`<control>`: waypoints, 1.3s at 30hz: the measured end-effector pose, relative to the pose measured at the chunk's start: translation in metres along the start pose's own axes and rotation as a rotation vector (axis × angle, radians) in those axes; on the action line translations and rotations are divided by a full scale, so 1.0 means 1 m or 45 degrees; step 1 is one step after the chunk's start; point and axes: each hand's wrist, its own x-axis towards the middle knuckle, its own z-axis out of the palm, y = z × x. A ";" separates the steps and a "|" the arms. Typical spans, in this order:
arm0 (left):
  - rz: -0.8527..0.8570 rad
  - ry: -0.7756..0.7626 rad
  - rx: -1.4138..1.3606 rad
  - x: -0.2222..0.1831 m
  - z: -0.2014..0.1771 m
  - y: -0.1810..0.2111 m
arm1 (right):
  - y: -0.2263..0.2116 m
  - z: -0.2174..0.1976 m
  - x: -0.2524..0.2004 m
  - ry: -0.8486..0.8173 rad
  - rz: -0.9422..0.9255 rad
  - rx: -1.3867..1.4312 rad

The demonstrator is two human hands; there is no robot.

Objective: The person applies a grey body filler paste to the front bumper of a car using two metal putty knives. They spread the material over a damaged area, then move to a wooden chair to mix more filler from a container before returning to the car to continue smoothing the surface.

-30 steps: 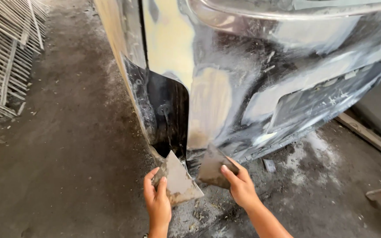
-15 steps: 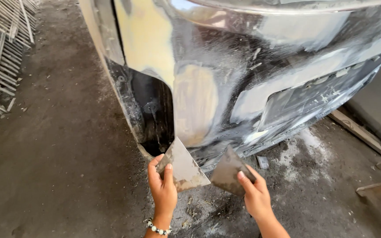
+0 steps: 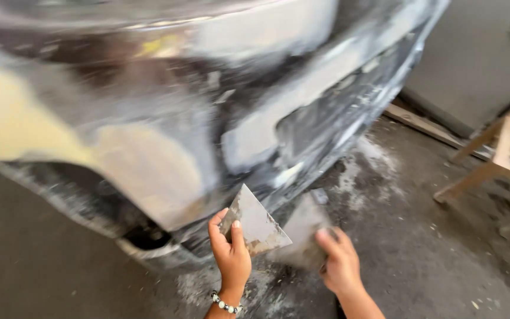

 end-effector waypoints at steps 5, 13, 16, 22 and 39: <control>0.192 -0.014 -0.005 -0.006 0.104 -0.009 | -0.078 -0.062 0.026 -0.092 0.061 -0.216; 0.142 0.122 -0.082 -0.031 0.293 -0.008 | -0.218 -0.171 0.099 -0.319 0.234 -0.362; 0.018 0.111 -0.100 -0.044 0.326 0.001 | -0.300 -0.141 0.098 0.051 0.186 -0.438; 0.127 0.228 0.083 -0.051 0.375 0.023 | -0.288 -0.222 0.142 -0.445 0.286 -0.732; 0.269 0.527 0.074 -0.174 0.487 0.024 | -0.402 -0.315 0.141 -0.454 0.645 -0.667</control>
